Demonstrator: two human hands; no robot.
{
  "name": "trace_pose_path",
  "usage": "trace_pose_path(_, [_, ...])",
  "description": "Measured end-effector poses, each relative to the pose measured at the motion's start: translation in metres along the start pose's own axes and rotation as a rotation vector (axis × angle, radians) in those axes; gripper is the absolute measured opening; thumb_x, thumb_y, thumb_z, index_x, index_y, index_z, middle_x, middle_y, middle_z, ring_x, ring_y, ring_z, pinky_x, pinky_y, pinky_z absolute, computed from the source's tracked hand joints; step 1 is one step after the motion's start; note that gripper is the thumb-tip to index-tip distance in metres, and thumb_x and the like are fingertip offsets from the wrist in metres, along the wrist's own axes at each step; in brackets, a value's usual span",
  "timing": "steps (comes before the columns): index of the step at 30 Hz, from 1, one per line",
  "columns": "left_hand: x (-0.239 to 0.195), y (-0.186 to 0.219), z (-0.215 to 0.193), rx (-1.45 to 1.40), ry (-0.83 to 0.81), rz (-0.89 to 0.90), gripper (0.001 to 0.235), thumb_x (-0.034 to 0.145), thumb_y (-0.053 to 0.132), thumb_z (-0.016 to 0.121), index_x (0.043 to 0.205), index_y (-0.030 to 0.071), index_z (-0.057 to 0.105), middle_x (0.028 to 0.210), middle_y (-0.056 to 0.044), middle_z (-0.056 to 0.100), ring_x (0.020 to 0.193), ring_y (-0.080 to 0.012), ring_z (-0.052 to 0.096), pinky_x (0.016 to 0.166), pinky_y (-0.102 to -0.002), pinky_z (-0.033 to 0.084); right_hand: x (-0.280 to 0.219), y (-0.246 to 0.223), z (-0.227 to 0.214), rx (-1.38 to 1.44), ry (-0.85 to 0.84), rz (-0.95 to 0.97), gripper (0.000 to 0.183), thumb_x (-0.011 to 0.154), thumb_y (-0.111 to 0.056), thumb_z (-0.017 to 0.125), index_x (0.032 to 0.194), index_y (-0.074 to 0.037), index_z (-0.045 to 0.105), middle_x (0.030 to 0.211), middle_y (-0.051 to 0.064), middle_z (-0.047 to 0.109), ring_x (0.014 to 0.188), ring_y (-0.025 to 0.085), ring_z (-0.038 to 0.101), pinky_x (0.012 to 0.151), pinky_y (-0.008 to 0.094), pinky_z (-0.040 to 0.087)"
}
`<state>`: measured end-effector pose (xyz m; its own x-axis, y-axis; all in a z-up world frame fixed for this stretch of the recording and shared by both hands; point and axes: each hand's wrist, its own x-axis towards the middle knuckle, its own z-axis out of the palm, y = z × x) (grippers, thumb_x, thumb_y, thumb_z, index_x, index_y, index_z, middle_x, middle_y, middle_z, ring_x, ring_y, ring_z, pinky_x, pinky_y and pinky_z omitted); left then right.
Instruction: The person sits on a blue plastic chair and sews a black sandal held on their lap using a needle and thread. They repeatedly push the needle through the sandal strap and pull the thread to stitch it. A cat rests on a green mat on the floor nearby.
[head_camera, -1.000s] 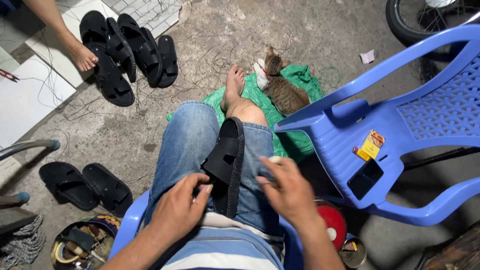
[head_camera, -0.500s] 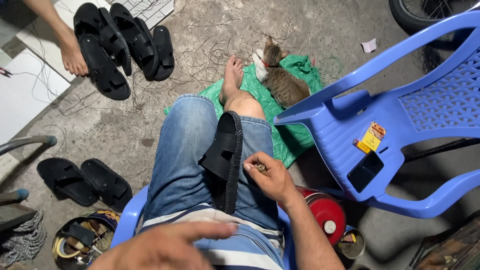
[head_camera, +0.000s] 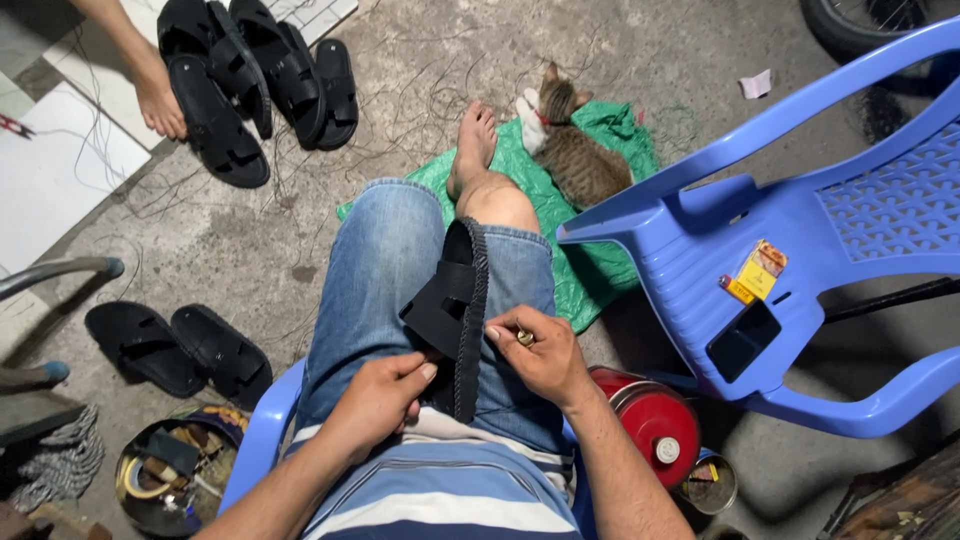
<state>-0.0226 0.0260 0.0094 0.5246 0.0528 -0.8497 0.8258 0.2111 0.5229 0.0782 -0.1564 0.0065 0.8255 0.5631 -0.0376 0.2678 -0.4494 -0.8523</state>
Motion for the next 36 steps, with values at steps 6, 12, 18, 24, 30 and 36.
trace_pose_path(6, [-0.010, 0.008, -0.003, 0.214, -0.070, 0.030, 0.035, 0.087, 0.020, 0.048, 0.114, 0.022, 0.069, 0.044, -0.003, 0.041, 0.038, -0.0110, 0.036, 0.037, -0.024, 0.031, -0.005, -0.004, 0.002, -0.009, 0.033, -0.065, 0.008, 0.082, -0.016, 0.061, 0.079, -0.009, 0.065, 0.072, -0.002, 0.067, 0.059, 0.006, 0.059, 0.052, 0.019, 0.046])
trace_pose_path(12, [-0.022, 0.013, -0.023, 0.164, -0.111, -0.010, 0.028, 0.089, 0.020, 0.049, 0.105, 0.007, 0.067, 0.070, -0.004, 0.064, 0.043, -0.0113, 0.044, 0.039, -0.020, 0.039, 0.006, -0.024, -0.025, -0.111, -0.072, 0.128, 0.012, 0.077, -0.024, 0.065, 0.088, -0.019, 0.066, 0.063, -0.007, 0.062, 0.050, 0.006, 0.047, 0.050, 0.023, 0.037])
trace_pose_path(18, [-0.023, 0.020, -0.050, 0.224, -0.019, 0.309, 0.019, 0.081, 0.019, 0.057, 0.084, 0.007, 0.072, 0.099, 0.000, 0.068, 0.076, -0.0089, 0.061, 0.059, -0.023, 0.054, 0.051, -0.072, -0.029, -0.396, -0.540, 0.137, 0.040, 0.079, -0.026, 0.052, 0.118, -0.025, 0.058, 0.063, 0.006, 0.065, 0.062, 0.026, 0.060, 0.061, 0.037, 0.041])
trace_pose_path(24, [-0.016, 0.031, -0.069, 0.453, 0.043, 0.741, 0.020, 0.080, 0.024, 0.057, 0.086, 0.015, 0.074, 0.113, -0.002, 0.058, 0.104, -0.0111, 0.057, 0.093, -0.028, 0.037, 0.079, -0.060, -0.014, -0.474, -0.899, 0.145, 0.017, 0.076, -0.024, 0.049, 0.076, -0.008, 0.053, 0.078, 0.010, 0.063, 0.071, 0.027, 0.057, 0.064, 0.039, 0.041])
trace_pose_path(30, [-0.042, 0.054, -0.087, 0.039, 0.288, 0.725, 0.022, 0.084, 0.019, 0.058, 0.080, 0.001, 0.071, 0.110, -0.016, 0.063, 0.098, -0.0242, 0.059, 0.086, -0.040, 0.045, 0.063, -0.043, -0.018, -0.211, -0.682, 0.289, 0.015, 0.068, -0.023, 0.059, 0.077, -0.013, 0.065, 0.045, 0.004, 0.057, 0.055, 0.021, 0.064, 0.057, 0.034, 0.051])
trace_pose_path(36, [-0.029, 0.050, -0.113, 0.005, 0.837, 0.578, 0.029, 0.089, 0.040, 0.056, 0.088, 0.012, 0.063, 0.116, -0.006, 0.060, 0.112, -0.0157, 0.054, 0.094, -0.028, 0.042, 0.031, -0.034, -0.002, 0.299, -0.233, 0.470, 0.012, 0.078, -0.015, 0.067, 0.086, -0.006, 0.069, 0.044, -0.001, 0.045, 0.039, 0.006, 0.038, 0.037, 0.019, 0.029])
